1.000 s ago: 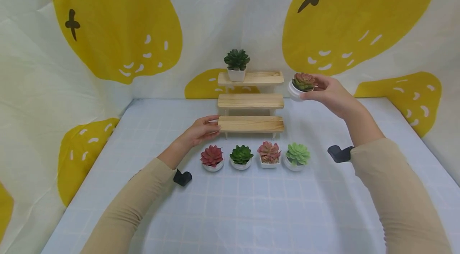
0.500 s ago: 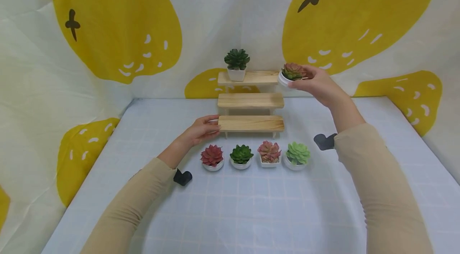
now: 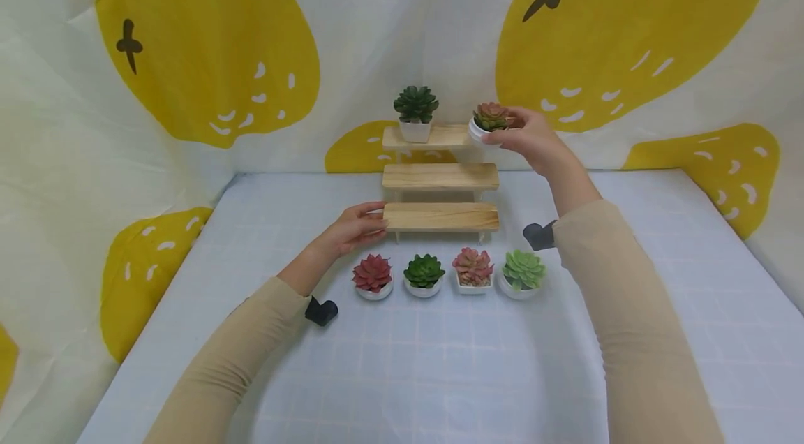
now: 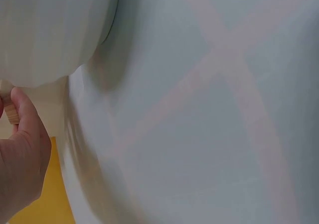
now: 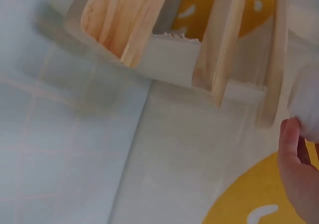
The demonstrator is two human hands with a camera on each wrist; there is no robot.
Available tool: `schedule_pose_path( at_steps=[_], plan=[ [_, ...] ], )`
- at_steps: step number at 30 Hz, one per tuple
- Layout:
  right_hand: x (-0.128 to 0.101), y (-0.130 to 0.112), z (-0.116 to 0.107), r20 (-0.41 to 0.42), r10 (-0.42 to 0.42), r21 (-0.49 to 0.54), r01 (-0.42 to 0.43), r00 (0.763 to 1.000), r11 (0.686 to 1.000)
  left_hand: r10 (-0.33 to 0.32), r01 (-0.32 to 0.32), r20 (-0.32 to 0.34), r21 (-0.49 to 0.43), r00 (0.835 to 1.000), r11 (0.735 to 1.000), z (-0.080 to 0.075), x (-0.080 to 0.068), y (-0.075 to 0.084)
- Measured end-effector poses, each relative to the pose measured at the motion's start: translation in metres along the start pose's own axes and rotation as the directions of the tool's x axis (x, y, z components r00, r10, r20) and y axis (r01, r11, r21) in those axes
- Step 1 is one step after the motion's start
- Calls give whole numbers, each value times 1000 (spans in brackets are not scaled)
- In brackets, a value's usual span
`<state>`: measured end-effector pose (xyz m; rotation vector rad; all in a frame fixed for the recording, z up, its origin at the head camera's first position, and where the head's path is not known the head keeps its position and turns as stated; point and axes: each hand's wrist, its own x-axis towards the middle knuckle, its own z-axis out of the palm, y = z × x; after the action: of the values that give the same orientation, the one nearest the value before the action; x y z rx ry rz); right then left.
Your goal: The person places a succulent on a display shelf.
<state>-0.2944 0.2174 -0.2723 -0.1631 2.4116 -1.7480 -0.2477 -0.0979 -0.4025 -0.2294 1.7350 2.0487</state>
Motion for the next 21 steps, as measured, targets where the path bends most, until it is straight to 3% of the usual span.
schedule_pose_path(
  at_steps=[8, 21],
  plan=[
    [11, -4, 12, -26, -16, 89, 19, 1000, 996, 24, -24, 15, -3, 1000, 1000, 0, 2, -2],
    [30, -6, 27, -59, 10, 32, -8, 998, 999, 16, -16, -8, 0, 1000, 1000, 0, 4, -2]
  ],
)
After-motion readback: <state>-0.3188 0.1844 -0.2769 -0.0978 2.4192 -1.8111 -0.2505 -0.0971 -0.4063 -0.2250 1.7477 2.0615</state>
